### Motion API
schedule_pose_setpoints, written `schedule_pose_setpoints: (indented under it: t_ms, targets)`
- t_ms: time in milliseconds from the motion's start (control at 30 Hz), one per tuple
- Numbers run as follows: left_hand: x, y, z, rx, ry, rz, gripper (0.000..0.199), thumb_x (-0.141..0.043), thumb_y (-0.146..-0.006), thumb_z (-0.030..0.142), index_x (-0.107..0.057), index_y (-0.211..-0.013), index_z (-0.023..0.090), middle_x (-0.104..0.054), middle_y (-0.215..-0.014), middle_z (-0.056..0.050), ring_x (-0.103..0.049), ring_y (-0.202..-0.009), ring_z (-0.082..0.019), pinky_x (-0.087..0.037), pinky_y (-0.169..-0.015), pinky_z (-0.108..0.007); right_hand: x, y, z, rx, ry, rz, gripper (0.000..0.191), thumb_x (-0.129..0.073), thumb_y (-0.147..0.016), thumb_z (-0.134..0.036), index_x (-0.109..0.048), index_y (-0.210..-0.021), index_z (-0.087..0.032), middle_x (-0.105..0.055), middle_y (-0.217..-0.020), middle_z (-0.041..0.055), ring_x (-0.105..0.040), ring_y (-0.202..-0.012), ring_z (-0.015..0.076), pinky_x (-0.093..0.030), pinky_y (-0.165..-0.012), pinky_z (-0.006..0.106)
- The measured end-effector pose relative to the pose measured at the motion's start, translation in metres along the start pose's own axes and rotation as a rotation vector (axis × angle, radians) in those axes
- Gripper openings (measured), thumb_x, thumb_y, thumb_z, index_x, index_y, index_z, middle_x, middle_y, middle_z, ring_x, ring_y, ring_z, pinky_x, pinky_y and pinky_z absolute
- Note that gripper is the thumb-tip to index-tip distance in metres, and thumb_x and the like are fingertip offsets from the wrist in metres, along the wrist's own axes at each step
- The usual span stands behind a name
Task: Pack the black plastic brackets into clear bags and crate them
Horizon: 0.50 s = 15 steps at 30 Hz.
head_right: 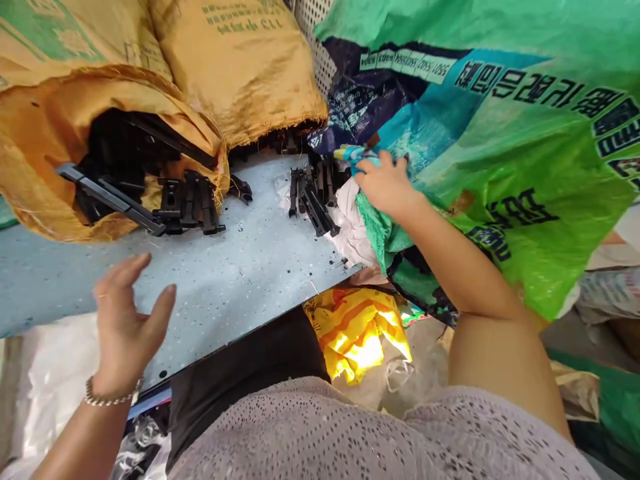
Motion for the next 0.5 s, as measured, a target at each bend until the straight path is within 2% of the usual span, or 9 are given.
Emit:
schedule_pose_setpoints:
  t_ms: [67,100,200,300,400,467,500]
  targets:
    - [-0.019,0.001,0.015,-0.087,0.056,-0.088,0.073,-0.062,-0.091,0.032,-0.033,-0.156,0.052,-0.055,-0.145,-0.004,-0.050,-0.140,-0.036,-0.043,-0.119,-0.060,0.002,0.001,0.007,0.124,0.247,-0.156,0.032,-0.043,-0.101,-0.010,-0.074,-0.095,-0.009,-0.064,-0.131,0.0229,-0.046,-0.126,0.0367,-0.036,-0.094,0.055]
    - [-0.029,0.000,0.022,-0.143,0.085,-0.135,0.074,-0.062,-0.092,0.030,-0.033,-0.157,0.049,-0.056,-0.144,-0.007,-0.052,-0.137,-0.036,-0.046,-0.116,-0.059,0.009,0.001,0.013,0.146,0.355,-0.171,0.033,-0.041,-0.099,-0.007,-0.074,-0.096,-0.007,-0.064,-0.129,0.0240,-0.044,-0.126,0.0374,-0.035,-0.091,0.053]
    - [-0.069,-0.013,0.043,-0.311,0.134,-0.277,0.071,-0.061,-0.093,0.026,-0.036,-0.157,0.041,-0.056,-0.142,-0.013,-0.055,-0.132,-0.036,-0.051,-0.110,-0.058,0.036,-0.006,0.028,0.126,0.565,-0.110,0.036,-0.038,-0.101,-0.008,-0.074,-0.097,-0.006,-0.067,-0.117,0.0244,-0.042,-0.122,0.0353,-0.033,-0.082,0.047]
    - [-0.128,-0.046,0.059,-0.394,0.189,-0.386,0.059,-0.060,-0.093,0.022,-0.047,-0.150,0.030,-0.055,-0.143,-0.016,-0.055,-0.134,-0.035,-0.051,-0.111,-0.056,0.052,-0.010,0.033,0.100,0.665,-0.057,0.036,-0.038,-0.104,-0.013,-0.073,-0.103,-0.007,-0.067,-0.121,0.0236,-0.042,-0.119,0.0334,-0.030,-0.077,0.045]
    - [-0.201,-0.102,0.075,-0.331,0.309,-0.440,0.049,-0.063,-0.091,0.023,-0.057,-0.139,0.021,-0.060,-0.138,-0.018,-0.057,-0.132,-0.033,-0.049,-0.114,-0.053,0.054,-0.010,0.037,0.077,0.712,-0.039,0.034,-0.039,-0.104,-0.013,-0.072,-0.110,-0.010,-0.065,-0.132,0.0229,-0.043,-0.118,0.0348,-0.029,-0.073,0.042]
    - [-0.248,-0.146,0.086,-0.185,0.336,-0.440,0.050,-0.069,-0.090,0.031,-0.060,-0.136,0.014,-0.063,-0.133,-0.022,-0.058,-0.131,-0.036,-0.046,-0.114,-0.056,0.052,-0.010,0.042,0.074,0.726,-0.054,0.032,-0.043,-0.103,-0.014,-0.073,-0.113,-0.012,-0.065,-0.133,0.0225,-0.046,-0.116,0.0361,-0.028,-0.070,0.041]
    - [-0.268,-0.168,0.092,-0.091,0.318,-0.436,0.056,-0.073,-0.088,0.036,-0.060,-0.136,0.012,-0.061,-0.137,-0.026,-0.055,-0.134,-0.040,-0.045,-0.113,-0.060,0.051,-0.010,0.045,0.075,0.729,-0.057,0.031,-0.045,-0.103,-0.015,-0.073,-0.114,-0.013,-0.065,-0.133,0.0222,-0.047,-0.115,0.0366,-0.027,-0.069,0.040]
Point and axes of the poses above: each hand's wrist, its own y-axis away from the middle knuckle, its own x-axis out of the back of the hand, z = x × y, the point moved 6 cm from there along -y, towards the middle knuckle
